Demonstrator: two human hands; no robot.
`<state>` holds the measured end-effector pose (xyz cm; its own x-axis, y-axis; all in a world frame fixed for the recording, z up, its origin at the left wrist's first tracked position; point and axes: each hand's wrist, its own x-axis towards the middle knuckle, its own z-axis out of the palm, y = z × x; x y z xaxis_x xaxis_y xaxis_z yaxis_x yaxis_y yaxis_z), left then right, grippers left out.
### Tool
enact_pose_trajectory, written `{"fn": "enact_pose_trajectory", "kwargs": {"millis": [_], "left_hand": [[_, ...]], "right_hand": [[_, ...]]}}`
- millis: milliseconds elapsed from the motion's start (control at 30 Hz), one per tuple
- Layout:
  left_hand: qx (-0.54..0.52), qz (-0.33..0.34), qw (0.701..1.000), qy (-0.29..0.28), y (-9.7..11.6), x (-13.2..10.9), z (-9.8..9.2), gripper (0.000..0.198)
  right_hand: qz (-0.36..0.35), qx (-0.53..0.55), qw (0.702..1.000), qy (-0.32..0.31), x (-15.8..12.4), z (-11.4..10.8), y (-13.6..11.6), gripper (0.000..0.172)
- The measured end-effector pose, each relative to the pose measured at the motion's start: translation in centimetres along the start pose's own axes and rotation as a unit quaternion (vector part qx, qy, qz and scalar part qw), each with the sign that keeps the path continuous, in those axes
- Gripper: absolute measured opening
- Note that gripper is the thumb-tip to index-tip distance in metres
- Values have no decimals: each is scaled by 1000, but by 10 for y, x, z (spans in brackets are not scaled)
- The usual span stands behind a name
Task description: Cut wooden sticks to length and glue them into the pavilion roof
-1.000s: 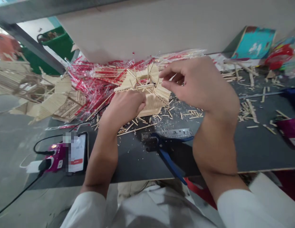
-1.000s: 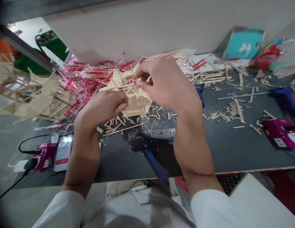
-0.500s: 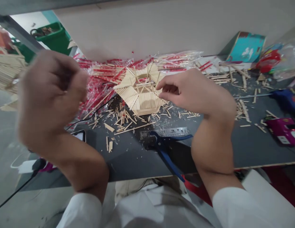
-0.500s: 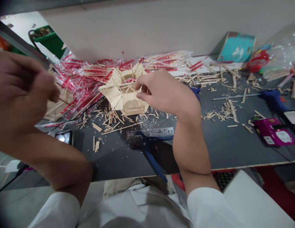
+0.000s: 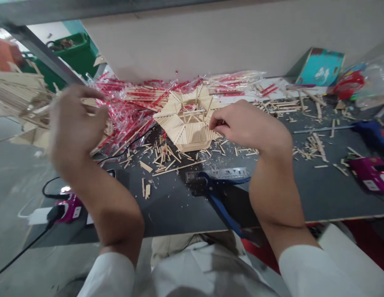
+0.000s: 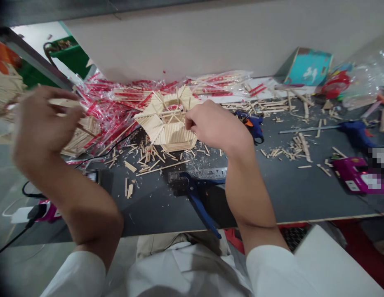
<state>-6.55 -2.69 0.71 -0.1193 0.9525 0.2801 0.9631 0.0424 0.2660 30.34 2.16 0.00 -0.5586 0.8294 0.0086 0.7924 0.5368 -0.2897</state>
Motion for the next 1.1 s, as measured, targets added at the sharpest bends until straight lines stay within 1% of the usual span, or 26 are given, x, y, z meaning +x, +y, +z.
{"fn": "enact_pose_trajectory", "kwargs": {"millis": [33,100,133,167,200,267,400,467,533,633,700,767,867,933,1000,1100], "left_hand": [[-20,20,999,-25,9,-3,-1,33],[-119,66,990,-29,30,-7,-3,20],[-162,87,982,-47,40,-8,-3,19],[-170,101,979,-45,49,-8,-2,20],[-169,105,979,-39,56,-7,-1,24],[-154,125,978,-69,67,-5,3,28],[-102,186,966,-148,75,3,17,26],[-90,192,960,-183,75,6,25,26],[-77,191,954,-216,72,9,31,27],[-51,187,951,-243,67,11,36,26],[-47,181,955,-229,65,13,38,26],[-58,174,965,-188,64,16,41,27],[-70,159,976,-132,64,21,48,28],[-68,151,978,-124,64,24,55,27],[-71,148,978,-130,64,26,62,25],[-87,144,976,-137,62,27,71,21]], "right_hand": [[0,-3,1000,-5,0,0,1,22],[6,-9,1000,-9,-1,-2,3,24],[8,-10,1000,-9,-1,-2,3,25],[7,-8,1000,-7,-1,-2,3,26],[6,-5,1000,-1,0,-2,3,26],[5,7,1000,15,1,0,1,28],[1,4,999,36,8,11,-3,34],[2,-15,999,34,11,18,-7,31],[18,-38,999,33,14,24,-12,28],[30,-70,995,60,19,31,-20,26],[36,-87,992,87,21,34,-24,25],[51,-97,989,103,22,36,-28,25],[58,-117,987,97,21,36,-36,31],[62,-142,985,82,19,35,-42,34],[70,-163,982,69,17,33,-46,35],[78,-172,980,63,10,23,-48,31]]}}
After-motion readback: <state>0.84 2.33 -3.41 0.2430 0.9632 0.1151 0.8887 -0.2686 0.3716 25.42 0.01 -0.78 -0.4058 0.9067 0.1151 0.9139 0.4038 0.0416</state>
